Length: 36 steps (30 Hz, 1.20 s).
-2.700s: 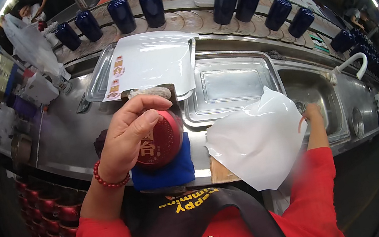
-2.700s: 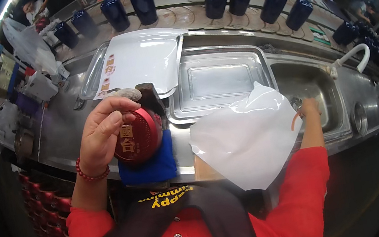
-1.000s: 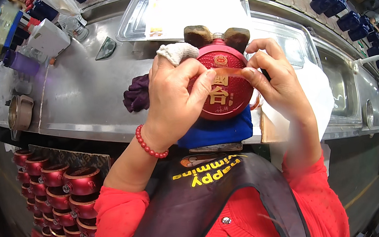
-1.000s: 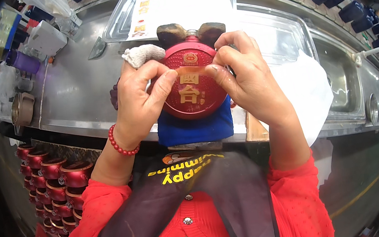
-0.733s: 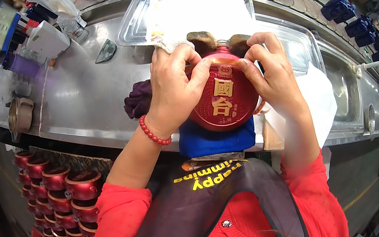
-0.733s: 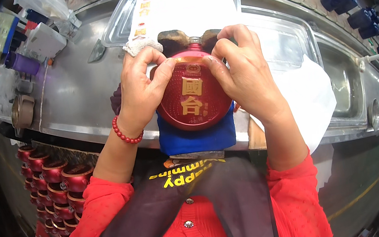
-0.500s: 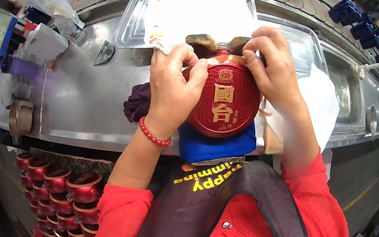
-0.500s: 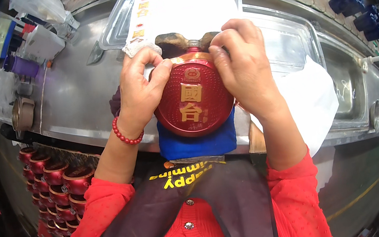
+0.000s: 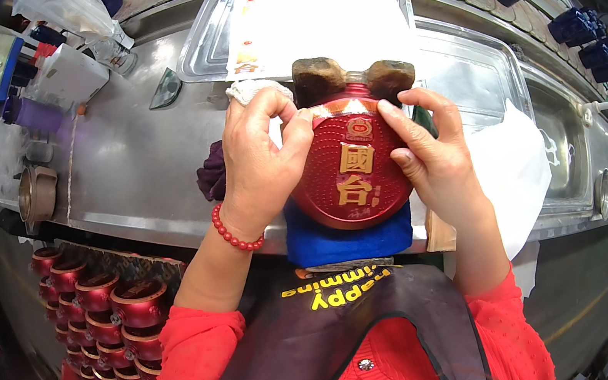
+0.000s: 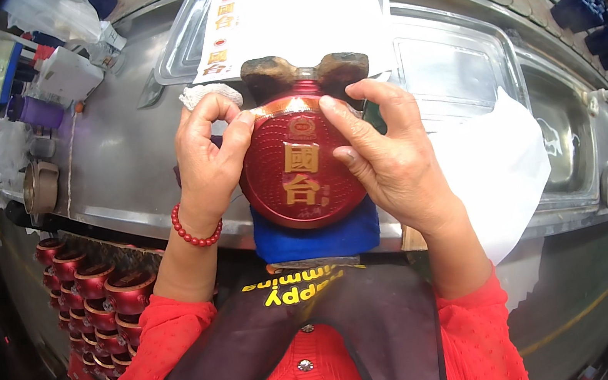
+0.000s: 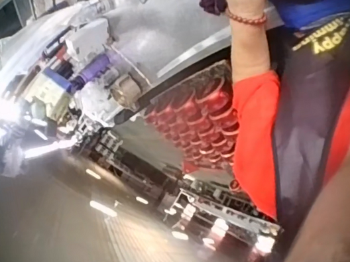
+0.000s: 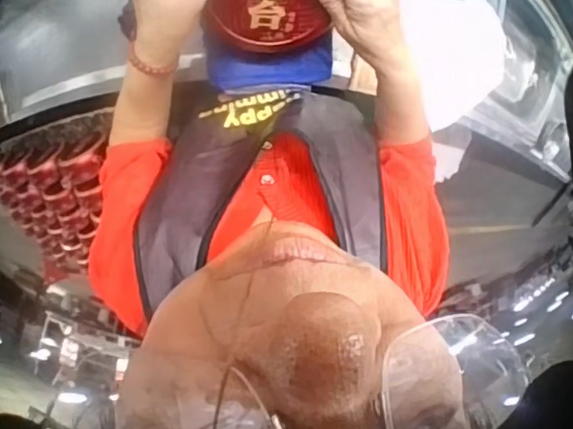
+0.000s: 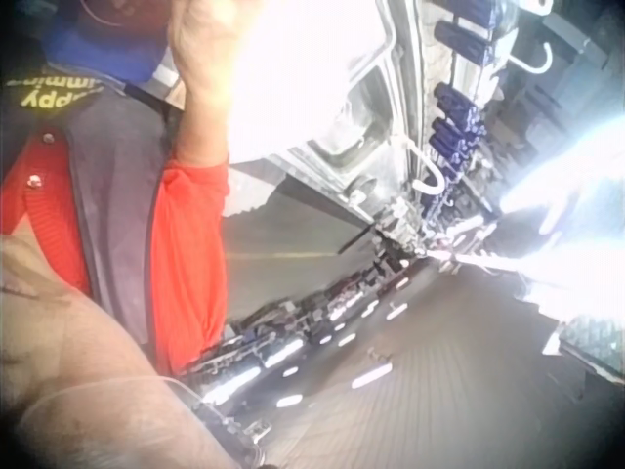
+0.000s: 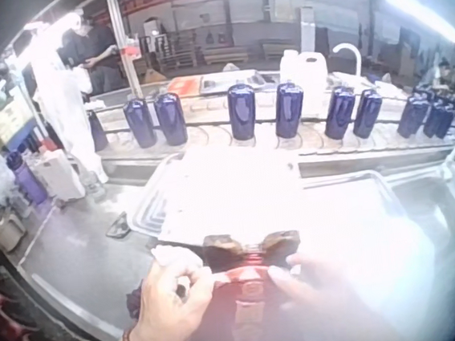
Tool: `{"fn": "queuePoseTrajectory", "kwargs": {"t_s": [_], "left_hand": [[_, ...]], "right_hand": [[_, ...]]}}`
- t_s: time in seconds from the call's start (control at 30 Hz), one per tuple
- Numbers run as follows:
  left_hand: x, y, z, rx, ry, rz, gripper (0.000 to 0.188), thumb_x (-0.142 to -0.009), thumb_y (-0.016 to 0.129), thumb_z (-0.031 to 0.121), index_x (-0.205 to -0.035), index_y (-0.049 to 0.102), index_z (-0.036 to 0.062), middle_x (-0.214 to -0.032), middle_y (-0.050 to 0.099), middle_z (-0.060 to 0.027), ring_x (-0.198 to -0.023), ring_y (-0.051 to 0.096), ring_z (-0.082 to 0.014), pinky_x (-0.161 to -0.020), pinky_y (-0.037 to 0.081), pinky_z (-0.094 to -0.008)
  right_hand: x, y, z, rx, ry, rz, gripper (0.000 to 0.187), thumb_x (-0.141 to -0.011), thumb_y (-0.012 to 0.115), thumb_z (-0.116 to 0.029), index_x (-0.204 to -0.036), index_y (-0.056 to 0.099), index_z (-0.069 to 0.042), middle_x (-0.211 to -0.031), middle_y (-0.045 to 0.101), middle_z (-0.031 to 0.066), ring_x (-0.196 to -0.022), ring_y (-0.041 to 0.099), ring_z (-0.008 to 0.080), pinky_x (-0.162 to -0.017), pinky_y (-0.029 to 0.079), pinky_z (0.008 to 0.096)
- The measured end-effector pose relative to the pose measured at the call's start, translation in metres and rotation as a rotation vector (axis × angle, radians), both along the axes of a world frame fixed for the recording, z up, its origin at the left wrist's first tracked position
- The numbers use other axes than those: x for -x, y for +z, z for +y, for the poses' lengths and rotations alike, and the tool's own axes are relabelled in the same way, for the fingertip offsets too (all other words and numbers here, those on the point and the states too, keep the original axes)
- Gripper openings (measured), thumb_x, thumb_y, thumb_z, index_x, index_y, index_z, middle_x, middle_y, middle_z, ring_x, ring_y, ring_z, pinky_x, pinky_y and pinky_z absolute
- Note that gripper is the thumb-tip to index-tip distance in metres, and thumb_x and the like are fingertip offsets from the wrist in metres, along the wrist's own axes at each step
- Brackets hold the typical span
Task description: The person wipes the surface of a red cylindrical container with a white cloth and then a green sponge, rotating it to clean different sides. They place the container on a rack with other similar containers, then handle a white paper sheet and a plastic bag, and write on a small white card with a pen.
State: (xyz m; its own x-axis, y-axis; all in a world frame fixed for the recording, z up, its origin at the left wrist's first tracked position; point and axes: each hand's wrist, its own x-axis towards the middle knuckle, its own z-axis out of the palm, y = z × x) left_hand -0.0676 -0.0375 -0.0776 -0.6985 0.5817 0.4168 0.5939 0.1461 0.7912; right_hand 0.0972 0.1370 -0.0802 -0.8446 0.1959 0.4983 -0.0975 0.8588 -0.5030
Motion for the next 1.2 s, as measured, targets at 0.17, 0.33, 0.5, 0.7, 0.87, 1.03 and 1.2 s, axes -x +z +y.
{"fn": "queuePoseTrajectory", "kwargs": {"t_s": [0.17,0.33,0.5,0.7,0.87,1.03,1.2], "left_hand": [[0.002,0.007,0.000,-0.198,-0.034,-0.116,0.013,-0.086,0.071,0.014,-0.096,0.069,0.0061,-0.101,0.064,-0.0091,-0.101,0.056,-0.0296,-0.088,0.046,-0.0372],[0.006,0.020,-0.005,0.128,-0.286,0.610,0.040,-0.095,0.066,0.036,-0.126,0.072,0.0114,-0.126,0.066,-0.0120,-0.115,0.055,-0.0279,-0.107,0.037,-0.0420],[0.004,0.018,-0.001,0.208,-0.262,0.593,0.041,-0.094,0.066,0.039,-0.125,0.073,0.0133,-0.121,0.069,-0.0083,-0.112,0.056,-0.0295,-0.102,0.039,-0.0422],[0.006,0.011,-0.001,0.148,-0.270,0.528,0.041,-0.090,0.070,0.037,-0.123,0.071,0.0117,-0.117,0.068,-0.0086,-0.108,0.058,-0.0298,-0.100,0.038,-0.0451],[0.003,0.009,-0.003,0.143,-0.243,0.530,0.043,-0.091,0.069,0.036,-0.123,0.070,0.0071,-0.116,0.068,-0.0109,-0.105,0.059,-0.0303,-0.098,0.039,-0.0444],[0.003,0.009,-0.003,0.136,-0.244,0.532,0.044,-0.091,0.070,0.035,-0.123,0.070,0.0051,-0.116,0.068,-0.0120,-0.104,0.059,-0.0305,-0.097,0.040,-0.0441],[0.003,0.009,-0.004,0.152,-0.235,0.534,0.044,-0.090,0.070,0.034,-0.122,0.070,0.0040,-0.116,0.068,-0.0122,-0.103,0.059,-0.0306,-0.097,0.040,-0.0439]], "right_hand": [[-0.001,0.003,0.003,-0.053,-0.027,-0.031,0.048,-0.086,0.073,-0.012,-0.133,0.065,-0.010,-0.129,0.054,0.0180,-0.118,0.052,0.0372,-0.101,0.045,0.0455],[-0.003,0.004,0.006,-0.096,-0.017,-0.001,0.043,-0.085,0.073,-0.013,-0.128,0.067,-0.008,-0.126,0.056,0.0180,-0.116,0.054,0.0373,-0.100,0.045,0.0457],[-0.002,0.009,0.005,-0.104,-0.010,0.049,0.044,-0.082,0.075,-0.012,-0.125,0.068,-0.005,-0.123,0.057,0.0171,-0.113,0.056,0.0373,-0.099,0.046,0.0458],[0.005,0.007,0.001,-0.098,0.008,-0.003,0.050,-0.078,0.077,-0.010,-0.127,0.067,-0.006,-0.119,0.057,0.0159,-0.111,0.056,0.0362,-0.097,0.047,0.0459],[0.007,0.007,0.001,-0.092,0.023,0.021,0.052,-0.077,0.077,-0.009,-0.128,0.066,-0.006,-0.116,0.057,0.0149,-0.109,0.056,0.0354,-0.096,0.047,0.0454],[0.010,0.007,-0.001,-0.076,0.028,0.046,0.051,-0.077,0.077,-0.008,-0.127,0.066,-0.005,-0.112,0.056,0.0140,-0.107,0.056,0.0345,-0.095,0.047,0.0449],[0.011,0.007,-0.001,-0.094,0.024,0.030,0.048,-0.079,0.076,-0.008,-0.126,0.067,-0.005,-0.112,0.056,0.0145,-0.107,0.056,0.0343,-0.094,0.047,0.0447]]}}
